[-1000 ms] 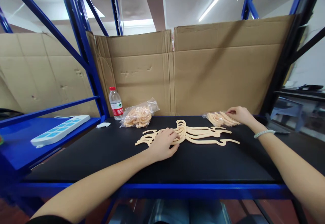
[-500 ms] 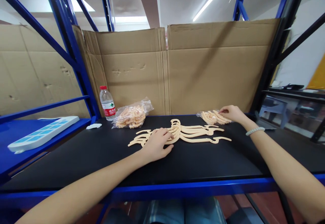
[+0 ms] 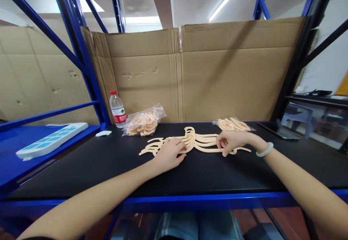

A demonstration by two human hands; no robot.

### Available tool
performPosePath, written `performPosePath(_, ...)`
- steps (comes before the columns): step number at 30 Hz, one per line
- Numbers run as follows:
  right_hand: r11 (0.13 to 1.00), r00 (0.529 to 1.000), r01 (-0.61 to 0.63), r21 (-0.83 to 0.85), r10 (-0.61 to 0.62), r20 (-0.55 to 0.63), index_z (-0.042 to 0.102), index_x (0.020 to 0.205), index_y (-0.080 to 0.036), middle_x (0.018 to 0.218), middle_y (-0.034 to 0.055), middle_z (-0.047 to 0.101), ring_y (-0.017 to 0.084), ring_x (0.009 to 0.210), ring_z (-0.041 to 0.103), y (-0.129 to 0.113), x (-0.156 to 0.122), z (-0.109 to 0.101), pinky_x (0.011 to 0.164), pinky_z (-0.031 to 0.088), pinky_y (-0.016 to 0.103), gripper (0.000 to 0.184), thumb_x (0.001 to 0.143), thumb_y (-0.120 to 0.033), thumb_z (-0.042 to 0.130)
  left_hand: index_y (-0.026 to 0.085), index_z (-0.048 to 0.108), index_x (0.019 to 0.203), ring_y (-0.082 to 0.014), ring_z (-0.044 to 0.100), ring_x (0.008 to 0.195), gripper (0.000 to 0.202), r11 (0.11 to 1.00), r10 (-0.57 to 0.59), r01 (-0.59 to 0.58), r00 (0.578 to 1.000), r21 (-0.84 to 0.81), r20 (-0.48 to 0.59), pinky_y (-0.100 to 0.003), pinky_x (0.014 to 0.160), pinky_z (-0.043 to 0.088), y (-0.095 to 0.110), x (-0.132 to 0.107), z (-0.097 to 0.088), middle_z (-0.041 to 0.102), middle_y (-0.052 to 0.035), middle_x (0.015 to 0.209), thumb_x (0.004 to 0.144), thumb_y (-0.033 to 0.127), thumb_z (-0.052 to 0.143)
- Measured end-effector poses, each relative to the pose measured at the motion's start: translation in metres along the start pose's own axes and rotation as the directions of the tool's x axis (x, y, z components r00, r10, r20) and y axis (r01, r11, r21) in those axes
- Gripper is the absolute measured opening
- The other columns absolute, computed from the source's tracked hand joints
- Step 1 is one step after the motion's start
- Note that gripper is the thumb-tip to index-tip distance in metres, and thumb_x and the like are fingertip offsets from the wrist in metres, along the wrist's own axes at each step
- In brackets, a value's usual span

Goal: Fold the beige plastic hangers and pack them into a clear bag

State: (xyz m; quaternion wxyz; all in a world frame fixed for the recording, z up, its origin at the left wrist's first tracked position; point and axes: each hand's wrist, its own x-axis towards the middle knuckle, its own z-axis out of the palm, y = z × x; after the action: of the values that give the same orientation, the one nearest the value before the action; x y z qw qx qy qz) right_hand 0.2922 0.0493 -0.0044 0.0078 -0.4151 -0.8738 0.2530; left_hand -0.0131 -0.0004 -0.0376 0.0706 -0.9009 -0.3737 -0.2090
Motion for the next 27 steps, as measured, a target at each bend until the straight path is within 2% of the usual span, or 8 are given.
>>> performPosePath(5,0.999,1.000,0.009,-0.037,-0.010,-0.012,0.067,0.068,-0.017,0.060,-0.0004,0.059,0.013,0.058,0.052,-0.002,0.001,0.002,0.052,0.037,0.023,0.023,0.061,-0.038,0.072,0.019,0.058,0.086,-0.0208,0.056,0.091,0.005,1.000,-0.006,0.006,1.000,0.022,0.014,-0.035,0.082,0.043,0.000,0.001,0.000,0.063,-0.0051,0.093,0.083,0.020,0.054)
performPosePath(9,0.994,0.993,0.043,-0.097,-0.053,-0.109,0.067,0.068,-0.018,0.065,-0.0004,0.062,0.014,0.062,0.054,-0.004,-0.004,-0.002,0.055,0.037,0.023,0.014,0.065,-0.032,0.069,0.018,0.057,0.085,-0.0205,0.056,0.089,0.006,0.996,-0.002,0.000,1.000,0.085,0.030,-0.034,0.079,0.043,0.002,0.001,-0.004,0.064,-0.0051,0.091,0.085,0.021,0.052)
performPosePath(13,0.987,0.971,0.014,-0.159,-0.052,-0.235,0.064,0.068,-0.019,0.066,-0.0008,0.062,0.012,0.059,0.051,-0.011,-0.012,-0.009,0.054,0.035,0.022,0.013,0.068,-0.032,0.067,0.018,0.056,0.089,-0.0208,0.056,0.085,0.015,0.975,-0.025,0.030,0.999,0.222,-0.028,-0.033,0.071,0.042,0.004,0.001,-0.012,0.062,-0.0057,0.091,0.091,0.022,0.042)
performPosePath(18,0.975,0.881,-0.014,-0.221,-0.092,-0.464,0.066,0.073,-0.020,0.059,-0.0014,0.058,0.011,0.052,0.045,-0.017,-0.018,-0.016,0.051,0.032,0.023,0.016,0.074,-0.035,0.062,0.020,0.056,0.097,-0.0170,0.059,0.078,0.019,0.942,-0.078,0.119,0.987,0.313,-0.143,-0.027,0.062,0.040,0.003,-0.001,-0.016,0.060,-0.0048,0.094,0.093,0.019,0.037)
performPosePath(22,0.975,0.820,0.010,-0.221,-0.135,-0.557,0.072,0.083,-0.020,0.054,-0.0012,0.055,0.012,0.050,0.043,-0.013,-0.015,-0.015,0.049,0.029,0.024,0.026,0.078,-0.043,0.059,0.022,0.054,0.105,-0.0144,0.061,0.071,0.022,0.913,-0.120,0.183,0.975,0.364,-0.188,-0.025,0.051,0.036,0.000,-0.001,-0.017,0.062,-0.0032,0.104,0.093,0.017,0.036)
performPosePath(24,0.973,0.790,0.025,-0.230,-0.160,-0.591,0.073,0.083,-0.020,0.054,-0.0006,0.056,0.012,0.050,0.043,-0.012,-0.012,-0.013,0.049,0.029,0.024,0.027,0.079,-0.043,0.058,0.023,0.052,0.107,-0.0147,0.063,0.076,0.022,0.932,-0.129,0.197,0.965,0.305,-0.230,-0.024,0.053,0.040,-0.003,0.000,-0.018,0.062,-0.0027,0.109,0.094,0.019,0.035)
performPosePath(27,0.966,0.747,0.053,-0.251,-0.206,-0.633,0.073,0.081,-0.020,0.056,0.0000,0.059,0.011,0.050,0.045,-0.013,-0.008,-0.009,0.049,0.031,0.024,0.027,0.081,-0.042,0.058,0.022,0.053,0.104,-0.0164,0.063,0.090,0.017,0.976,-0.164,0.201,0.929,0.080,-0.331,-0.025,0.065,0.049,-0.008,0.003,-0.018,0.059,-0.0040,0.116,0.093,0.023,0.039)
